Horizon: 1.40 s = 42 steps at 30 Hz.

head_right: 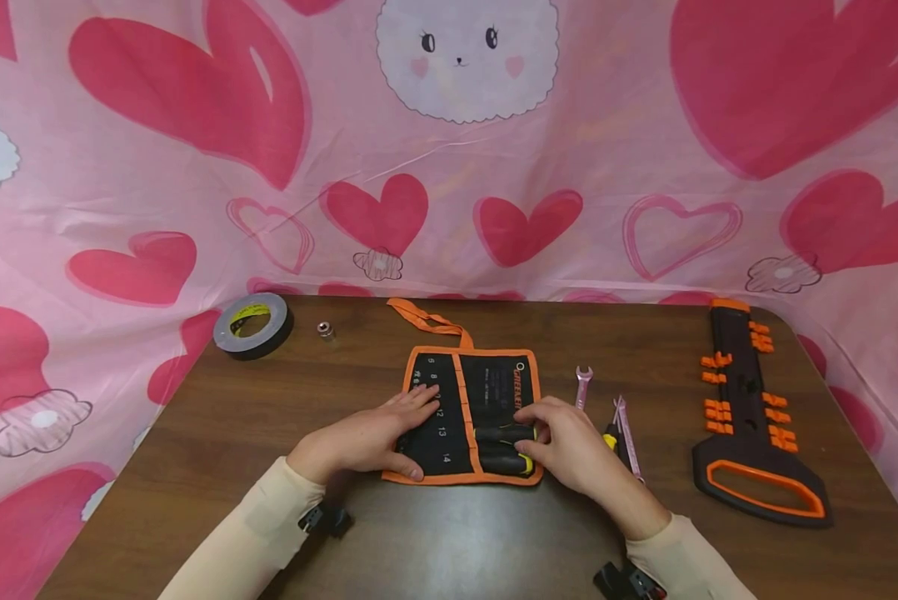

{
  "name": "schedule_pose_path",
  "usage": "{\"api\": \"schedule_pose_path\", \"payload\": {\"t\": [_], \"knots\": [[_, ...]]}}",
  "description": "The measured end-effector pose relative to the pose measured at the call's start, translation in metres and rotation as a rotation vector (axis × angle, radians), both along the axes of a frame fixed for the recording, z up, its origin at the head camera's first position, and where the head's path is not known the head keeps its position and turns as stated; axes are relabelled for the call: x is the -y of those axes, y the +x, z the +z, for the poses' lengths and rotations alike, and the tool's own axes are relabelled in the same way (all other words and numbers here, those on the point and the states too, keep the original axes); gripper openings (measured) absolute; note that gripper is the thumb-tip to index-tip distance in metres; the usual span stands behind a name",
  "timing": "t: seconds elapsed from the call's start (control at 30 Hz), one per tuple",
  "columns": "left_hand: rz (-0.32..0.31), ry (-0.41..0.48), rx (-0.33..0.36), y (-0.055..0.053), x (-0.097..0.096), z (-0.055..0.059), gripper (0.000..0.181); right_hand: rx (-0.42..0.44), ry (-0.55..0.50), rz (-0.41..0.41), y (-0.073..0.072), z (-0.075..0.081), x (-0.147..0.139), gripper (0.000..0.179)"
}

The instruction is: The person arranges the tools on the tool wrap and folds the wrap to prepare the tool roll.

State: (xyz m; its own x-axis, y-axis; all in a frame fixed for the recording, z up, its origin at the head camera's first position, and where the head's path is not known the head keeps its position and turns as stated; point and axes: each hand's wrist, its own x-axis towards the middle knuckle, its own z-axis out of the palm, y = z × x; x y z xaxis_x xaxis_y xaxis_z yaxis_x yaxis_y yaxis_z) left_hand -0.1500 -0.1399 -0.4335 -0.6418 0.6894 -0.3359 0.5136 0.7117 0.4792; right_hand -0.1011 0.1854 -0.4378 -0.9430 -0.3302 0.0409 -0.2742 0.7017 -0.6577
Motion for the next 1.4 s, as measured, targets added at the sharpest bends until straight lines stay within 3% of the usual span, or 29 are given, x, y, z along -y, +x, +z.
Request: {"api": "schedule_pose_path", "payload": {"t": [0.53, 0.93, 1.4], "knots": [[-0.012, 0.016, -0.001, 0.0001, 0.0005, -0.0016, 0.102, -0.011, 0.022, 0.062, 0.0000, -0.0028, -0.0004, 0.020], [0.017, 0.001, 0.004, -0.0002, -0.0004, -0.0025, 0.103, 0.000, 0.063, 0.033, -0.0034, -0.0014, 0.0040, 0.020], [0.020, 0.010, 0.015, -0.0001, -0.0001, -0.0025, 0.102, -0.025, -0.006, -0.003, -0.0046, -0.0033, 0.0065, 0.020]]}}
